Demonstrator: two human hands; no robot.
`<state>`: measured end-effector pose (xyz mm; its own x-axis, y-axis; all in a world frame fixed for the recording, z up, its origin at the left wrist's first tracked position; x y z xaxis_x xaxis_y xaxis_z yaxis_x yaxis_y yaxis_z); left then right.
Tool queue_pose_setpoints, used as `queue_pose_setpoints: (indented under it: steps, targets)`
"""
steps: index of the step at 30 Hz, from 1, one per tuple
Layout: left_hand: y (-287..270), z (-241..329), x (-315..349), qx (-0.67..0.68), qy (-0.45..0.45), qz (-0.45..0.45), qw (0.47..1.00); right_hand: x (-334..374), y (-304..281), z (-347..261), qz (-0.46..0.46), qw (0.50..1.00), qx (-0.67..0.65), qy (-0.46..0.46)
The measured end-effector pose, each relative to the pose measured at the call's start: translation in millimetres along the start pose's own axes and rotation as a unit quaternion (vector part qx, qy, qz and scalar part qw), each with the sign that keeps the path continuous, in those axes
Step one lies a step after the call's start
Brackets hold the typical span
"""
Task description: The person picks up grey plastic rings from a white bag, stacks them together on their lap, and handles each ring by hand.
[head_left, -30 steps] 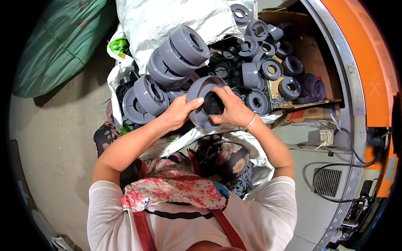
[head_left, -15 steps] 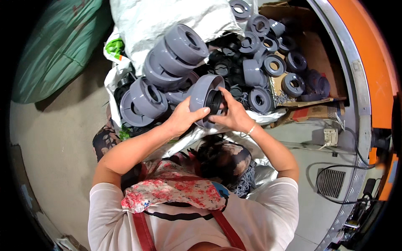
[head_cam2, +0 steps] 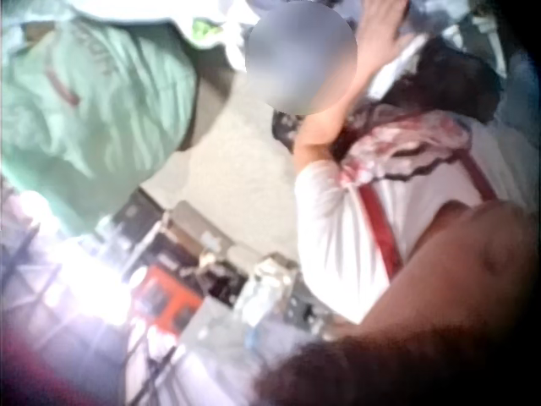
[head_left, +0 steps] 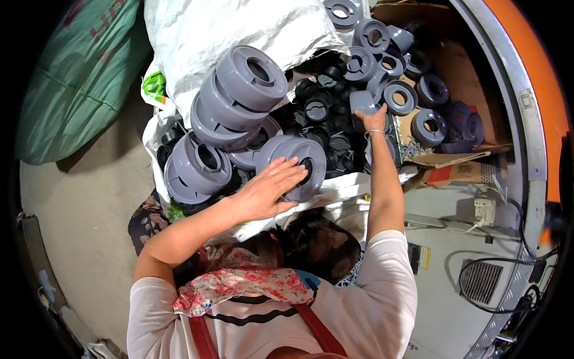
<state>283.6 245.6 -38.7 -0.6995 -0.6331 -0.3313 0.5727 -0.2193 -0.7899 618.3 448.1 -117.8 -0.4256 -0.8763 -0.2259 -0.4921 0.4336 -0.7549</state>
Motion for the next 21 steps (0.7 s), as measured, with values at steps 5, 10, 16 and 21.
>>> queue_pose_setpoints:
  steps: [5, 10, 16, 21]
  targets:
    - [-12.1, -20.0, 4.4, 0.106, -0.092, 0.057, 0.988, 7.6, 22.1, 4.1, -0.09, 0.994, 0.05, 0.037]
    - [2.3, -40.9, 12.8, 0.441, -0.243, 0.09, 0.859, 71.9, -25.6, -74.8, -0.055, 0.987, -0.132, -0.069]
    - [-4.4, -37.8, 1.8, 0.684, -0.253, 0.165, 0.664, 238.8, -76.4, -240.9, -0.26, 0.802, -0.193, -0.502]
    - [-9.2, -39.3, 11.8, 0.698, -0.298, 0.14, 0.636, 206.2, -97.9, -193.7, -0.197, 0.9, -0.343, -0.182]
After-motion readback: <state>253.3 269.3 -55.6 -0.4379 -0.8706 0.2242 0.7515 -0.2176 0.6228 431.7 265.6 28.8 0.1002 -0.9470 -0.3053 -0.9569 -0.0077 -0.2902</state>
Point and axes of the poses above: each hand's wrist, its own x-axis away from the middle knuckle, its own y-axis out of the palm, z = x × y, the point moved 9 cm from there along -x, towards the middle knuckle, and after that the axes turned 14 degrees about -x, right-handed, at the moved point
